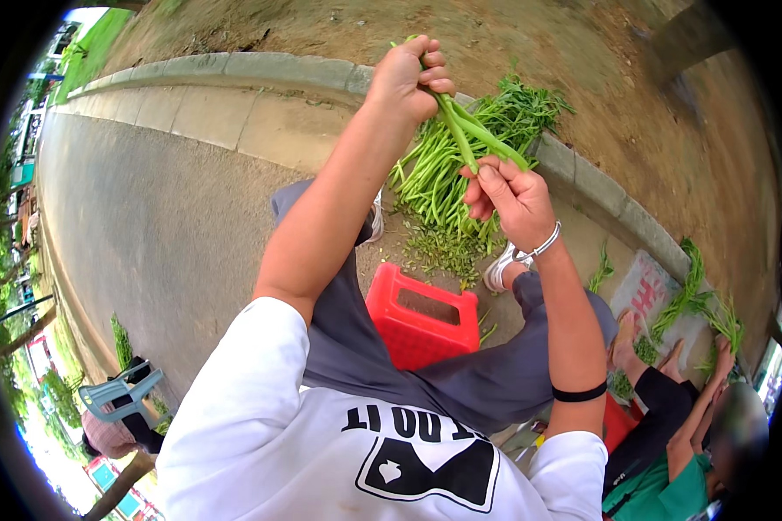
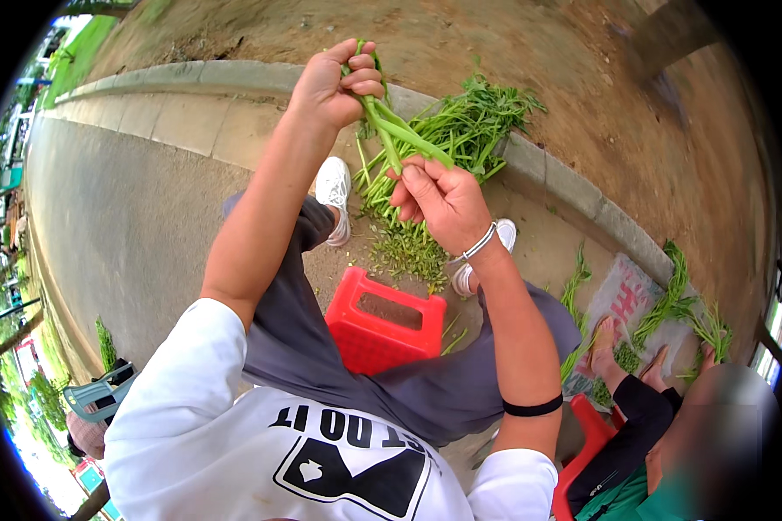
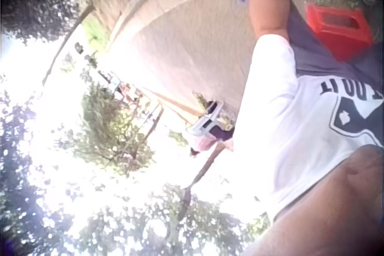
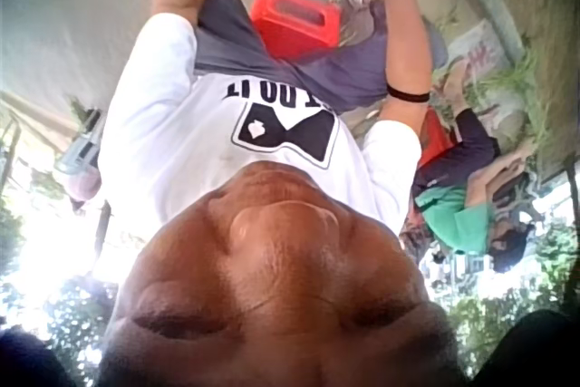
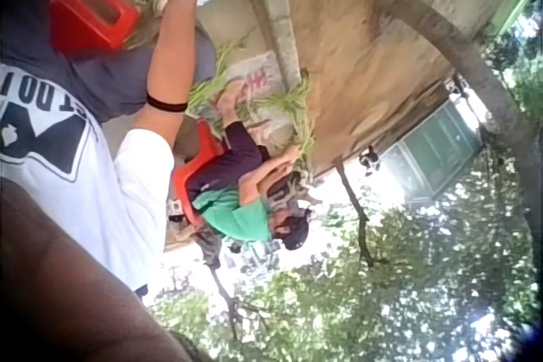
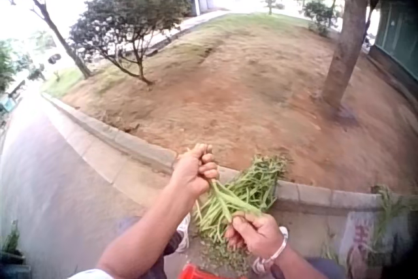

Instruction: The person cleans and prepares green leafy vegetables by hand while seated outdoors. They pick through the stalks, remove unwanted parts, and pile the cleaned stems on the ground.

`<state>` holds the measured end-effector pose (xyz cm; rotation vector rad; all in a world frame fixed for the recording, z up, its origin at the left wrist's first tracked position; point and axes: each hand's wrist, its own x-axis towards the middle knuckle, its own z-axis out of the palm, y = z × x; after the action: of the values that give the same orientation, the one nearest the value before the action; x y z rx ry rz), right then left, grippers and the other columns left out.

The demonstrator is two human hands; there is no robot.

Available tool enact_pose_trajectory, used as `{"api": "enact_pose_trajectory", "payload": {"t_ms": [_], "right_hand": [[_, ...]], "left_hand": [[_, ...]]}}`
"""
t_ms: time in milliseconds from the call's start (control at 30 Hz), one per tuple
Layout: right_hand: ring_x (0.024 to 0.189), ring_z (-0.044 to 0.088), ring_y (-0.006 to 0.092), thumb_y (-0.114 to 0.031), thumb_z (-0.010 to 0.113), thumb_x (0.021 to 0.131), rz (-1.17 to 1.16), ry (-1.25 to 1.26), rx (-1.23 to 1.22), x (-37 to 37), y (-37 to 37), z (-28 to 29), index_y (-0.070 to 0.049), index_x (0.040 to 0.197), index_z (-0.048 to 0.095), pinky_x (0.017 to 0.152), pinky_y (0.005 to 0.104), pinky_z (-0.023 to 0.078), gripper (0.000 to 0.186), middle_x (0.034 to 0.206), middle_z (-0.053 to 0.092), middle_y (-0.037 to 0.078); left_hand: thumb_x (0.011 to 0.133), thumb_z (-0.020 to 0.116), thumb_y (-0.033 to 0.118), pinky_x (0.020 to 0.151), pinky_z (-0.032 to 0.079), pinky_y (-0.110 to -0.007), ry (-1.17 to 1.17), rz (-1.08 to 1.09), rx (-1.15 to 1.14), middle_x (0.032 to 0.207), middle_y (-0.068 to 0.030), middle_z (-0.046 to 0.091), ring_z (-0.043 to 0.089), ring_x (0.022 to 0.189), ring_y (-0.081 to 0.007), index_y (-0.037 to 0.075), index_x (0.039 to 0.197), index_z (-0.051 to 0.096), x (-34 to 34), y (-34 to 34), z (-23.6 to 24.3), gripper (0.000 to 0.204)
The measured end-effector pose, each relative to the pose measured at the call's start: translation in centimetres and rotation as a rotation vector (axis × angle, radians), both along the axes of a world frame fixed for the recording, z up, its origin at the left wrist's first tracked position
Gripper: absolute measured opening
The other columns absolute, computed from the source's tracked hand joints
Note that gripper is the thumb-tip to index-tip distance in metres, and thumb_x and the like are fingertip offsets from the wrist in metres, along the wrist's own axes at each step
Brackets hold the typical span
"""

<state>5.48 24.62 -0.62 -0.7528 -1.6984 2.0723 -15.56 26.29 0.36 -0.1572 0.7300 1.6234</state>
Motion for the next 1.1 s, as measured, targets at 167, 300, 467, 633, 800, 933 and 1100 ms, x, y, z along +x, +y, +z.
{"api": "enact_pose_trajectory", "payload": {"t_ms": [167, 300, 467, 633, 800, 933, 1100], "right_hand": [[0.058, 0.053, 0.0061, -0.011, 0.055, 0.087, -0.229, 0.065, 0.106, -0.6, -0.6, 0.2, 0.002, 0.097, 0.056, 0.051, 0.0183, 0.045, 0.017, 0.076, 0.059, 0.004], [0.056, 0.052, 0.0047, -0.01, 0.055, 0.087, -0.272, 0.077, 0.21, -0.4, -0.6, 0.2, 0.0, 0.097, 0.055, 0.05, 0.018, 0.045, 0.014, 0.076, 0.059, 0.003], [0.053, 0.051, 0.0051, -0.012, 0.053, 0.088, -0.303, 0.131, 0.149, -0.7, -0.5, -0.1, -0.001, 0.094, 0.055, 0.047, 0.0178, 0.041, 0.012, 0.072, 0.058, 0.003], [0.052, 0.05, 0.0062, -0.015, 0.052, 0.09, -0.299, 0.194, -0.058, -0.9, 0.1, -0.4, -0.003, 0.093, 0.055, 0.045, 0.0191, 0.039, 0.013, 0.071, 0.057, 0.003], [0.052, 0.048, 0.0076, -0.016, 0.051, 0.09, -0.301, 0.265, -0.331, -0.9, 0.3, -0.7, -0.005, 0.093, 0.054, 0.045, 0.0203, 0.038, 0.011, 0.071, 0.054, 0.003], [0.054, 0.047, 0.0089, -0.014, 0.05, 0.089, -0.254, 0.35, -0.621, -0.7, 0.2, -0.8, -0.006, 0.093, 0.054, 0.047, 0.0222, 0.037, 0.01, 0.07, 0.053, 0.002], [0.054, 0.046, 0.0094, -0.012, 0.048, 0.088, -0.213, 0.48, -0.888, -0.4, 0.4, -1.3, -0.007, 0.091, 0.053, 0.047, 0.0239, 0.037, 0.007, 0.07, 0.051, 0.002]], "left_hand": [[0.092, 0.042, 0.02, 0.041, 0.025, -0.023, 0.034, 0.038, -0.016, 0.06, 0.0025, 0.038, 0.027, 0.044, -0.0074, 0.004, 0.091, 0.045, -0.1, -0.1, 0.0, 0.017], [0.092, 0.042, 0.02, 0.042, 0.025, -0.023, 0.039, 0.066, -0.034, 0.06, 0.0023, 0.038, 0.026, 0.044, -0.0075, 0.004, 0.091, 0.044, 0.2, 0.1, 0.1, 0.016], [0.092, 0.041, 0.02, 0.041, 0.024, -0.023, -0.015, 0.068, 0.013, 0.06, 0.0025, 0.038, 0.025, 0.043, -0.0073, 0.003, 0.091, 0.044, 0.0, 0.0, 0.1, 0.017], [0.093, 0.04, 0.02, 0.04, 0.023, -0.022, -0.042, 0.094, 0.052, 0.058, 0.003, 0.037, 0.024, 0.042, -0.0072, 0.002, 0.09, 0.044, -0.1, 0.0, 0.2, 0.018], [0.092, 0.04, 0.019, 0.039, 0.022, -0.022, -0.049, 0.117, 0.076, 0.056, 0.0031, 0.036, 0.023, 0.042, -0.0071, 0.002, 0.09, 0.044, 0.1, -0.1, 0.4, 0.018], [0.092, 0.04, 0.019, 0.039, 0.022, -0.022, -0.077, 0.112, 0.12, 0.056, 0.0034, 0.035, 0.023, 0.041, -0.0071, 0.002, 0.091, 0.045, 0.2, -0.2, 0.3, 0.018], [0.092, 0.04, 0.018, 0.039, 0.022, -0.022, -0.09, 0.101, 0.199, 0.055, 0.0038, 0.035, 0.023, 0.041, -0.007, 0.002, 0.091, 0.047, 0.6, -0.3, 0.3, 0.018]]}}
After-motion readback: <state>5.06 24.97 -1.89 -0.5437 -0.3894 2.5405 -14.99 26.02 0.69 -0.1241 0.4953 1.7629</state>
